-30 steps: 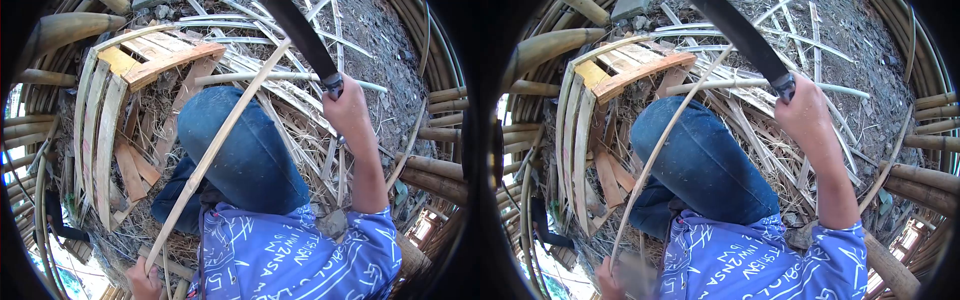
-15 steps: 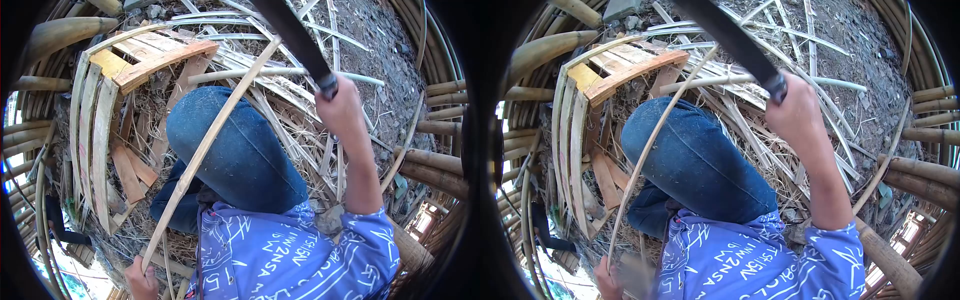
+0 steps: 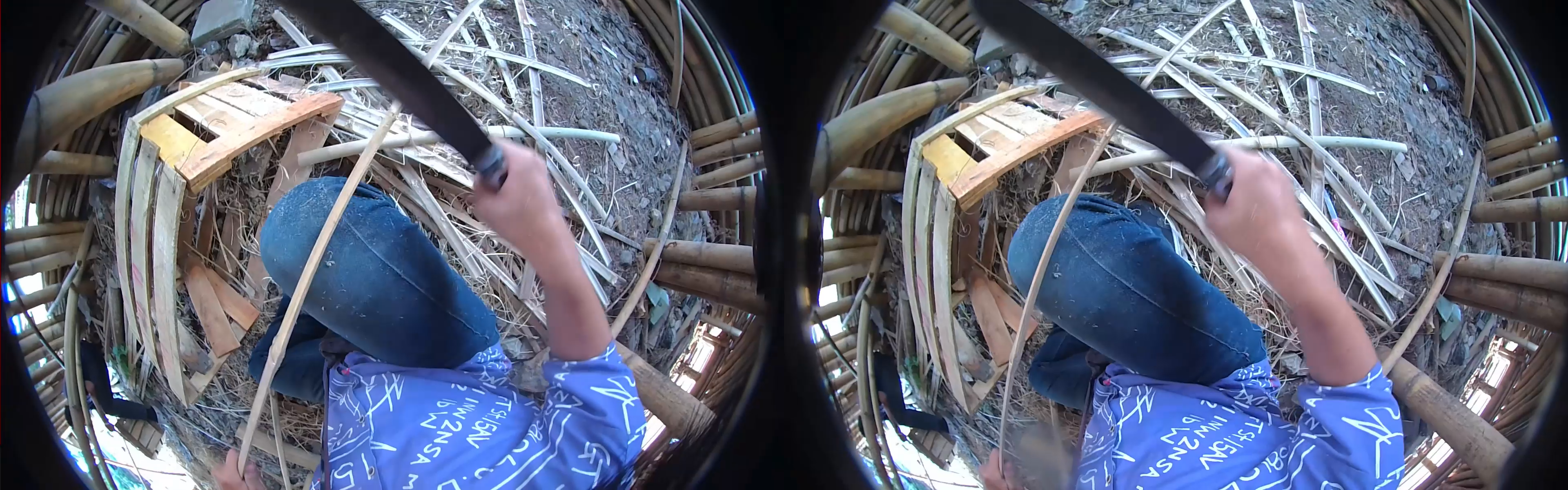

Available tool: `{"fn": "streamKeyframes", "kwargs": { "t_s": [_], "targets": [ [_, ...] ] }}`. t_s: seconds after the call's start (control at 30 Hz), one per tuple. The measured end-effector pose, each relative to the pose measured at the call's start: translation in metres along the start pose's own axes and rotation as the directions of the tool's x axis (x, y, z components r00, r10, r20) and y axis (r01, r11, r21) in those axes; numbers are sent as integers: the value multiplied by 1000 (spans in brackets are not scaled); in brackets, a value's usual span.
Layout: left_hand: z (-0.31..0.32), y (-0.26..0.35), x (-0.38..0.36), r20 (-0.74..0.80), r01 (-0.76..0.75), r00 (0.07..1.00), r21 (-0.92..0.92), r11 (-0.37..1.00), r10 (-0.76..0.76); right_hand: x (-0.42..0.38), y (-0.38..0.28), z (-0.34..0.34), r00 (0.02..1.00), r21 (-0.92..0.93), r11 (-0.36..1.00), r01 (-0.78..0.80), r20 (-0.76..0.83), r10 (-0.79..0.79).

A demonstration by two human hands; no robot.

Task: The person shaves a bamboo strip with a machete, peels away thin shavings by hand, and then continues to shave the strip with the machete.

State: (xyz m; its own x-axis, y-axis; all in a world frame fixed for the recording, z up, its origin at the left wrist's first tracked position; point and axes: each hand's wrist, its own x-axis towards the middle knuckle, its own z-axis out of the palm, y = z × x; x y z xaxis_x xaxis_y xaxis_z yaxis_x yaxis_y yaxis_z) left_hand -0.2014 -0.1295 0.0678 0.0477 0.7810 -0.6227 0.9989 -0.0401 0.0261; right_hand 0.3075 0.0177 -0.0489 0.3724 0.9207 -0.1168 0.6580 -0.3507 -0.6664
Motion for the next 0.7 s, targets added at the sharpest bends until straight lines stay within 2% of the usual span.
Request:
{"fn": "streamKeyframes", "kwargs": {
  "t_s": [0.03,0.07,0.13,0.17,0.2,0.27,0.3,0.33,0.4,0.43,0.47,0.53,0.57,0.6,0.63,0.67,0.7],
  "targets": [
    [0,5,0,-31,3,1000,8,1000,-3,11,-3,-6,991,-3,991,-134,-4,134],
    [0,3,-1,-30,8,1000,9,1000,-8,16,-8,-7,983,54,983,-177,-30,179],
    [5,-2,-2,-15,17,1000,1,1000,-17,-2,-12,16,996,95,995,-34,-75,42],
    [5,-2,-2,-19,14,1000,2,1000,-14,-14,-21,13,998,183,983,19,50,-28],
    [7,0,0,-35,-1,999,15,1000,2,-18,-15,17,983,78,980,184,-28,-182],
    [2,7,3,-37,-9,999,13,1000,10,-3,-5,8,998,2,999,34,43,-34],
    [0,9,2,-36,0,999,-2,1000,0,5,-8,4,998,10,1000,-2,-67,3],
    [2,0,-1,-33,10,999,-6,1000,-10,12,-15,1,990,126,985,-121,-62,129],
    [14,-35,-4,161,-39,986,-1,999,38,-4,-25,17,990,145,980,-134,-27,140],
    [20,-49,-6,255,-71,965,4,997,68,-19,-28,23,1000,149,988,27,-2,-27],
    [30,-60,-6,248,-73,966,3,997,70,-29,-33,19,989,63,994,93,113,-100],
    [39,-82,-7,204,-359,915,17,933,348,-17,-26,12,990,-11,994,105,95,-103],
    [36,-79,-4,208,-355,916,18,935,344,-7,-24,12,999,39,999,32,41,-34],
    [34,-70,0,315,58,949,-286,957,37,-1,-36,6,997,120,990,-73,36,69],
    [33,-62,0,500,477,839,-489,730,-213,-7,-39,17,998,124,991,-56,11,55],
    [34,-59,2,499,487,838,-500,716,-221,-15,-43,26,999,133,991,-31,-23,34],
    [32,-60,4,527,481,837,-576,661,-150,-26,-47,25,998,199,980,20,54,-31]
  ]
}}
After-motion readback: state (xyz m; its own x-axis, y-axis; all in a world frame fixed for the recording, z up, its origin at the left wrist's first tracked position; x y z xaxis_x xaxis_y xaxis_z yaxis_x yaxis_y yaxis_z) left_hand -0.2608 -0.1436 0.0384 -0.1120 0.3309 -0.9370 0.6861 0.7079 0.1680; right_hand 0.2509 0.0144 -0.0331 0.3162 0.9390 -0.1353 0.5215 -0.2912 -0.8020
